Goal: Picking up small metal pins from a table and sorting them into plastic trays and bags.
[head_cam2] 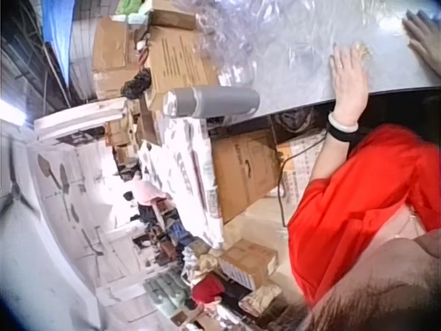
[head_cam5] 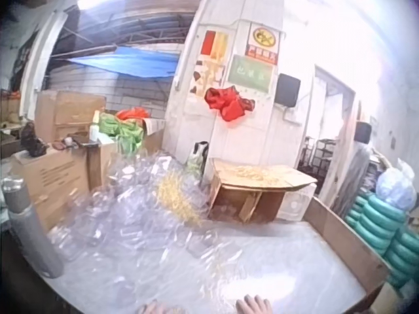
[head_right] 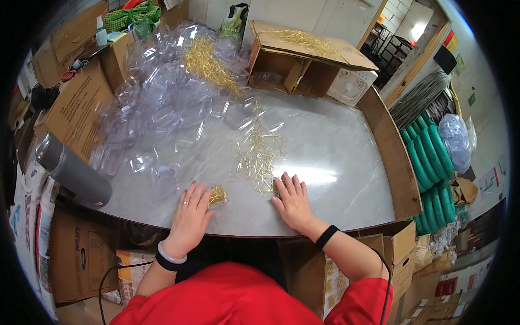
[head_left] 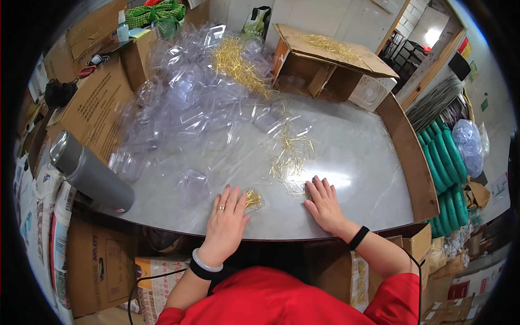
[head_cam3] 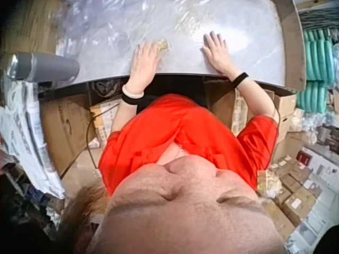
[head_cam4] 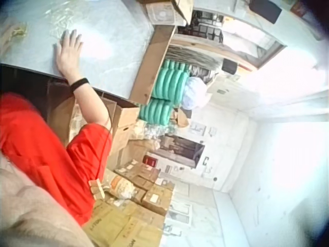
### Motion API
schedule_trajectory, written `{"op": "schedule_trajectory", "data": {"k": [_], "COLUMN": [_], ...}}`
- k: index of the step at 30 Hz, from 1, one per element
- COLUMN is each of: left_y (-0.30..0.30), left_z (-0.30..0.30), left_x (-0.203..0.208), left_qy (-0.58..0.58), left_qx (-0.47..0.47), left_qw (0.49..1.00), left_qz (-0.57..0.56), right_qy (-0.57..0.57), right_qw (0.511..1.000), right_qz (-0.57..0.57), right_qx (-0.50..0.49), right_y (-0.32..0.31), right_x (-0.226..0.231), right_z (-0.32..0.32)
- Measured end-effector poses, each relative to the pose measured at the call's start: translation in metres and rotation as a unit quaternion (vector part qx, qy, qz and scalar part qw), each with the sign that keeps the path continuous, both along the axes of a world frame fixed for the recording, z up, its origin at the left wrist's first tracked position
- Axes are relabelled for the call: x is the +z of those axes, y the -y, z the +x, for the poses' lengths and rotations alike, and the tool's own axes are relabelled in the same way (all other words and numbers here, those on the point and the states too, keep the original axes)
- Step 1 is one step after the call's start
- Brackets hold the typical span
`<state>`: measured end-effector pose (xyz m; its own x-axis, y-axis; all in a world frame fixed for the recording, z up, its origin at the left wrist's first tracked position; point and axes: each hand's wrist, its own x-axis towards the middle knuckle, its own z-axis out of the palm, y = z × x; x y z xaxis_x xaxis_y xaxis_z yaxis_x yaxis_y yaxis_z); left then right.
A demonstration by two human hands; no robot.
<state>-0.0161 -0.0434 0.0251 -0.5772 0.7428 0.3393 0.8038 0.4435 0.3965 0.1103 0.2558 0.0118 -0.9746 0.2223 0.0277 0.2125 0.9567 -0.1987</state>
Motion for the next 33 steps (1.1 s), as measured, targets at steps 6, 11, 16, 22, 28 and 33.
{"op": "schedule_trajectory", "data": {"k": [6,11,16,22,28,33], "left_y": [-0.008,-0.021,-0.035,-0.048,-0.056,-0.06], "left_z": [0.027,0.048,0.048,0.042,0.046,0.044], "left_x": [0.003,-0.019,-0.015,-0.013,-0.008,-0.018], "left_qy": [-0.021,0.036,0.014,0.022,0.01,0.06], "left_qx": [-0.034,-0.169,-0.116,-0.107,-0.156,-0.211], "left_qw": [0.994,0.975,0.987,0.99,0.986,0.972], "left_qz": [0.1,0.14,0.107,0.087,0.062,0.083], "right_qy": [-0.019,-0.121,-0.14,-0.148,-0.239,-0.2], "right_qw": [0.995,0.992,0.99,0.97,0.965,0.979], "right_qz": [0.066,-0.031,-0.029,-0.116,-0.09,-0.028], "right_qx": [0.071,-0.005,0.01,0.151,-0.06,-0.034], "right_y": [0.039,0.024,0.054,0.039,0.065,0.065], "right_x": [0.019,-0.005,0.013,0.004,0.004,0.0], "right_z": [0.023,0.026,0.022,0.014,0.024,0.022]}}
